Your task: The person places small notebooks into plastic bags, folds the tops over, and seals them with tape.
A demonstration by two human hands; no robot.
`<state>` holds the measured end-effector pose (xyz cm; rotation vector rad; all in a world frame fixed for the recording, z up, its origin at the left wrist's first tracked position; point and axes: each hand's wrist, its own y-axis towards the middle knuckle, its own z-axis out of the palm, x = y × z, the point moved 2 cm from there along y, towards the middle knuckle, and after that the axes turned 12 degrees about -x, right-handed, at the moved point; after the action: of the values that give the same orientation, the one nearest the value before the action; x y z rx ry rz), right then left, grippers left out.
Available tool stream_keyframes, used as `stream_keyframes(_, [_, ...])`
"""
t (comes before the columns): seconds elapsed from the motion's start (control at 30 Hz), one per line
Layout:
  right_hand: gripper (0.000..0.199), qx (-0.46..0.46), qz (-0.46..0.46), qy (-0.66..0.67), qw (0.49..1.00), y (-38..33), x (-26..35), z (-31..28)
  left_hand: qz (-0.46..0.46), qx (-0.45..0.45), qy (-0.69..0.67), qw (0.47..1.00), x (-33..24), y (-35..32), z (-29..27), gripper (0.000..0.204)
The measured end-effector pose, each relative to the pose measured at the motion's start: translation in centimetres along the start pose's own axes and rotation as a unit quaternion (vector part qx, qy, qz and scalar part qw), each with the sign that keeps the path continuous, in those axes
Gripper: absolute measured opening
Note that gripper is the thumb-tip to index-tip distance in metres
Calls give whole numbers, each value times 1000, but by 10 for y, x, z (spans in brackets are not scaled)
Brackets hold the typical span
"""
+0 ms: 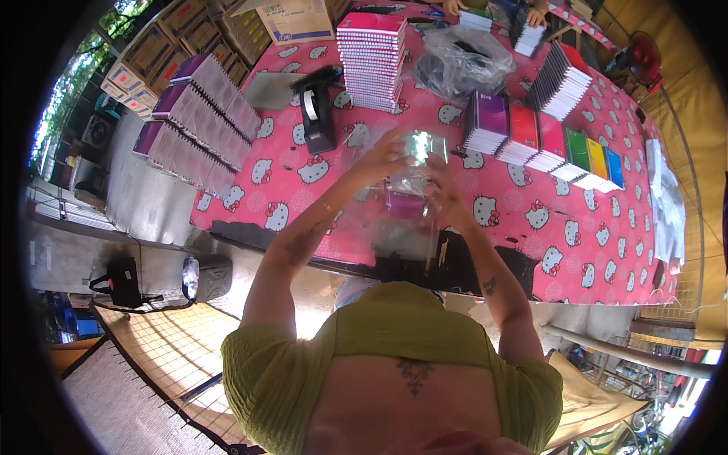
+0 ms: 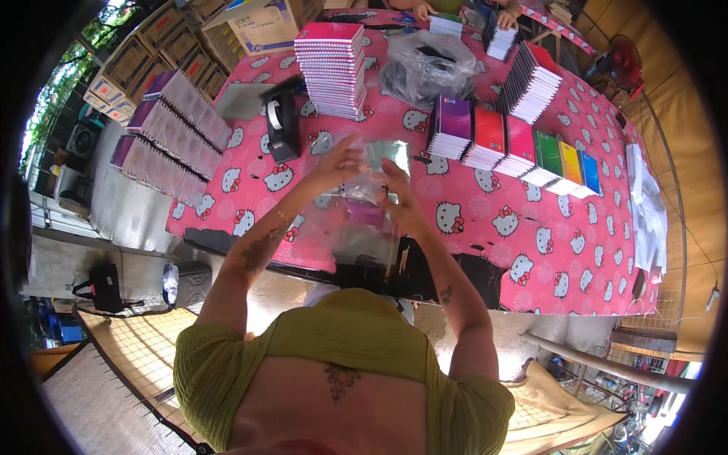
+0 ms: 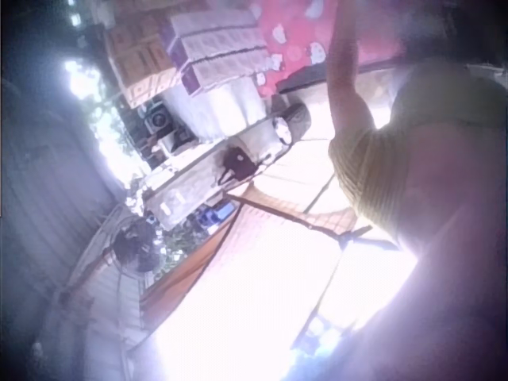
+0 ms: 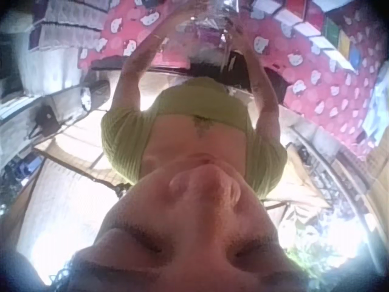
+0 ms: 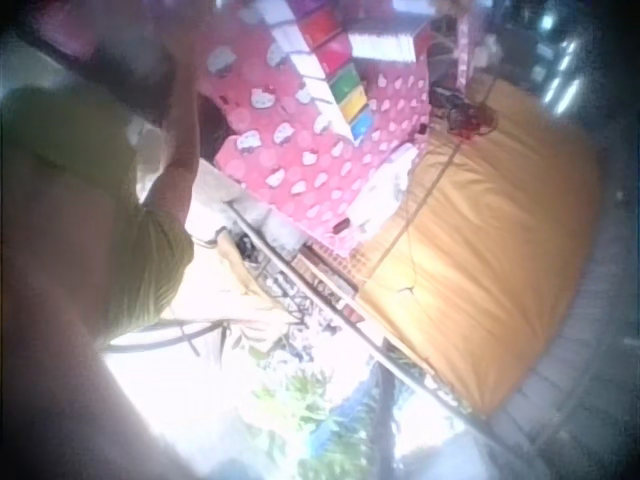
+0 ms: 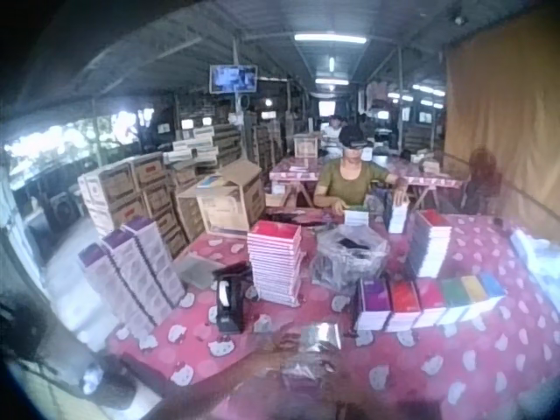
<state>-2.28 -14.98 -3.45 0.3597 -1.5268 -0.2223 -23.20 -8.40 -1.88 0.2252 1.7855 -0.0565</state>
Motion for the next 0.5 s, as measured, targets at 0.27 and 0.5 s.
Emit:
stream_keyframes(0.27, [52, 59, 88, -135, 985, 42, 3, 14, -25, 144, -64, 987, 1, -6, -11, 50])
stream_keyframes(0.5, [59, 82, -73, -204, 973, 13, 51, 5, 382, 42, 307, 871, -62, -60, -14, 42])
